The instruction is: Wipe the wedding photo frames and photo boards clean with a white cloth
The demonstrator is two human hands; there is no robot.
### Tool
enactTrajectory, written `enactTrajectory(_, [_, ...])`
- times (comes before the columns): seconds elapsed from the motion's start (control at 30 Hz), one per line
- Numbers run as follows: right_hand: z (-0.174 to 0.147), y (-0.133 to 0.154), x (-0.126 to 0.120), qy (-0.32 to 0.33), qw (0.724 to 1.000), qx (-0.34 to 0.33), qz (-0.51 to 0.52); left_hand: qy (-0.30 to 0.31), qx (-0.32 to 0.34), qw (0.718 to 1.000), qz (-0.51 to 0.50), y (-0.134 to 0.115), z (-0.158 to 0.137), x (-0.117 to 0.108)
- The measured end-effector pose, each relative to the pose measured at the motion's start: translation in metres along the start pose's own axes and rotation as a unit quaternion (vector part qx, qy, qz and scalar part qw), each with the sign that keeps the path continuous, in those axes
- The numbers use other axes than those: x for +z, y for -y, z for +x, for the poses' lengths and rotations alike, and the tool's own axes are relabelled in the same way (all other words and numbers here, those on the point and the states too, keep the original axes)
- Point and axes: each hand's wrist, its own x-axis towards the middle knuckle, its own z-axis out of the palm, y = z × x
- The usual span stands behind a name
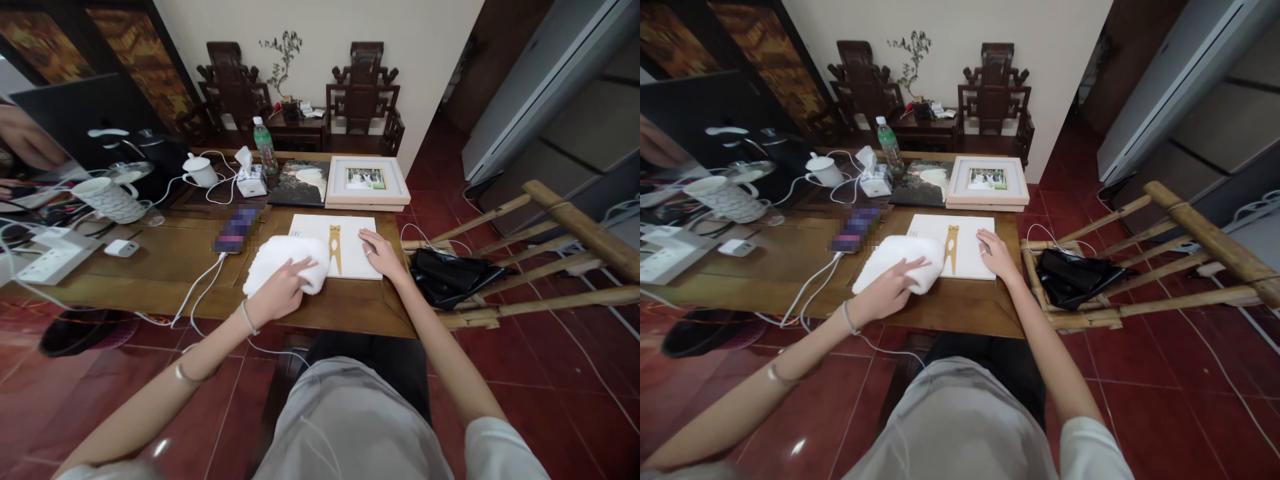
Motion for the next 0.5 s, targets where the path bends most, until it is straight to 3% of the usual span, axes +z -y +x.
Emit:
enactTrajectory(0.17, [0.0, 0.0, 0.0, -0.001, 1.0, 0.004, 0.008, -0.003, -0.018, 1.0, 0.019, 0.042, 0.057, -0.007])
enactTrajectory(0.3, [0.0, -0.002, 0.0, -0.003, 1.0, 0.004, 0.007, -0.003, -0.082, 0.996, 0.019, 0.077, 0.099, -0.009])
enactTrajectory(0.4, [0.0, -0.003, 0.0, -0.001, 1.0, 0.001, 0.005, -0.026, -0.123, 0.992, 0.02, 0.09, 0.112, -0.005])
enactTrajectory(0.5, [0.0, -0.003, 0.0, 0.002, 1.0, 0.001, 0.007, -0.03, -0.107, 0.994, 0.026, 0.087, 0.102, -0.001])
